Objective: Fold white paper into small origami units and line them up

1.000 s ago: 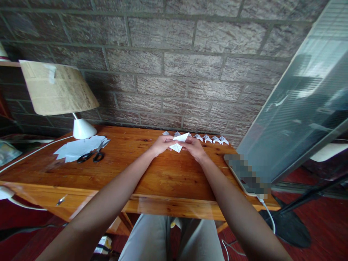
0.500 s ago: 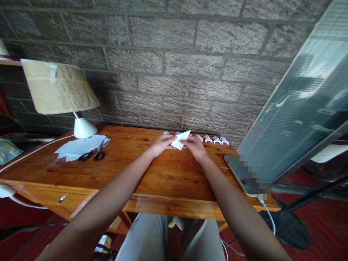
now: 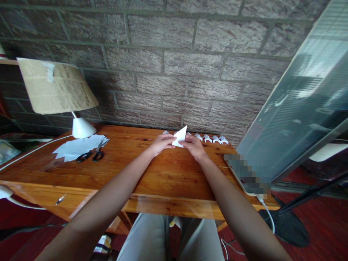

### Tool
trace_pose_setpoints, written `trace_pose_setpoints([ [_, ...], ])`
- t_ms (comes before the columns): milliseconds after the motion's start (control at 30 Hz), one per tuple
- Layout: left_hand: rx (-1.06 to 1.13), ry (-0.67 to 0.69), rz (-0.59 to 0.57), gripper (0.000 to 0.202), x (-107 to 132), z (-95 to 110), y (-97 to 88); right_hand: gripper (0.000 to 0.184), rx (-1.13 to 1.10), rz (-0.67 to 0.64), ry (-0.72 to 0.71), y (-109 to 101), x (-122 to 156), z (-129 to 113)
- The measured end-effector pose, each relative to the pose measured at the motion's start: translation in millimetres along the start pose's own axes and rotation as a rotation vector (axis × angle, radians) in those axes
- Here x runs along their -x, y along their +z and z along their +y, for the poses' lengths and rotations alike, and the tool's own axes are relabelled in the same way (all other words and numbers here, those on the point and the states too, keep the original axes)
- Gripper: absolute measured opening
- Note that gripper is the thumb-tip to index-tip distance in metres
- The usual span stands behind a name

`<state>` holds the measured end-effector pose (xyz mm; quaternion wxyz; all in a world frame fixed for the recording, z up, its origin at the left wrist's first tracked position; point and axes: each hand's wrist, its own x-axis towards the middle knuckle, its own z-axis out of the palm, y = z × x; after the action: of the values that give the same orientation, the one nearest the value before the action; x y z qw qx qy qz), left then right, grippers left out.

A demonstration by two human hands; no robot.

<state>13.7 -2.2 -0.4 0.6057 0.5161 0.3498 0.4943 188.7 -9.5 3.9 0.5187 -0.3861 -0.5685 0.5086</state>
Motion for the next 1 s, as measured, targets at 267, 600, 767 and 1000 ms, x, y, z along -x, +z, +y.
trace_pose_setpoints([
  [267, -0.001, -0.022, -0.013, 0.040, 2.2, 2.3, -1.3, 0.037, 0.020, -0.007, -0.053, 2.0, 0.5, -1.5],
  [600, -0.038, 0.106, 0.068, 0.041, 2.8, 3.0, 3.4, 0.037, 0.038, -0.036, 0.004, 2.4, 1.1, -1.3],
  [767, -0.031, 0.121, 0.009, 0.041, 5.0, 4.4, 4.9, 0.036, 0.029, -0.021, 0.018, 2.2, 0.9, -0.7],
  [1000, -0.070, 0.091, 0.028, 0.040, 0.6, 0.1, 1.7, 0.036, 0.038, 0.020, -0.037, 1.3, 1.0, -5.7],
])
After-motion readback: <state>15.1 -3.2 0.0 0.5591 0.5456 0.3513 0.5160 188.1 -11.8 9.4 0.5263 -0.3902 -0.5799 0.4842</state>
